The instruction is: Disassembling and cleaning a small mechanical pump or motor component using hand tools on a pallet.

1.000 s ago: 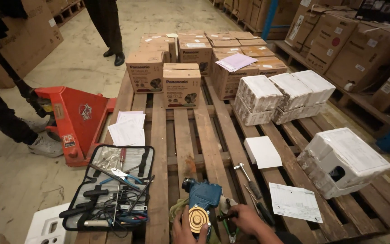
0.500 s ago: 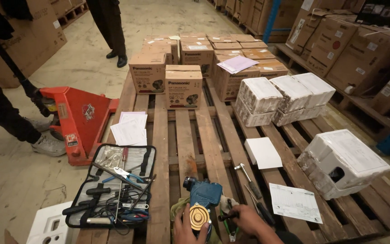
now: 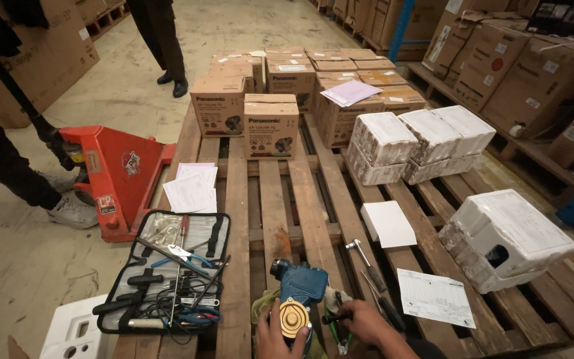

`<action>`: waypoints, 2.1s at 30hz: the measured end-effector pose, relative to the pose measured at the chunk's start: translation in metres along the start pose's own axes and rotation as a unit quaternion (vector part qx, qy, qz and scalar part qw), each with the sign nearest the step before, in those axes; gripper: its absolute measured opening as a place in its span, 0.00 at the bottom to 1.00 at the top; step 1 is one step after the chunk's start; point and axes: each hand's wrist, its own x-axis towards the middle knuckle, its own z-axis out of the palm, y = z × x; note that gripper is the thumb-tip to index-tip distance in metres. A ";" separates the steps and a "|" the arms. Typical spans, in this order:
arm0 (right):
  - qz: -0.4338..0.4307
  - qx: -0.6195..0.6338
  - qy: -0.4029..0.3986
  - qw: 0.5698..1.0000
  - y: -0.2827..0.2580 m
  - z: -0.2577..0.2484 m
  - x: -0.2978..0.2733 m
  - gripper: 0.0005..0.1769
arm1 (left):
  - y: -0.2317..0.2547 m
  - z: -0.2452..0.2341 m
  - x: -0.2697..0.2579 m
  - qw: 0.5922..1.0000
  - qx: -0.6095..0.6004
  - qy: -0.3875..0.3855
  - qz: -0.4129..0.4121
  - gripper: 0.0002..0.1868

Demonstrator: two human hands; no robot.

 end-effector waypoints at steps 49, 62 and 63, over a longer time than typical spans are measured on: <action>0.011 -0.013 -0.014 1.000 -0.011 -0.006 -0.006 0.17 | -0.007 0.006 0.003 1.000 0.013 0.006 0.023 0.50; -0.016 -0.008 0.001 1.000 0.014 0.004 0.013 0.17 | -0.001 0.000 0.007 1.000 -0.023 -0.020 -0.005 0.49; -0.035 0.029 0.010 0.999 0.017 0.006 0.012 0.15 | -0.005 0.002 0.005 0.999 -0.015 0.004 0.037 0.48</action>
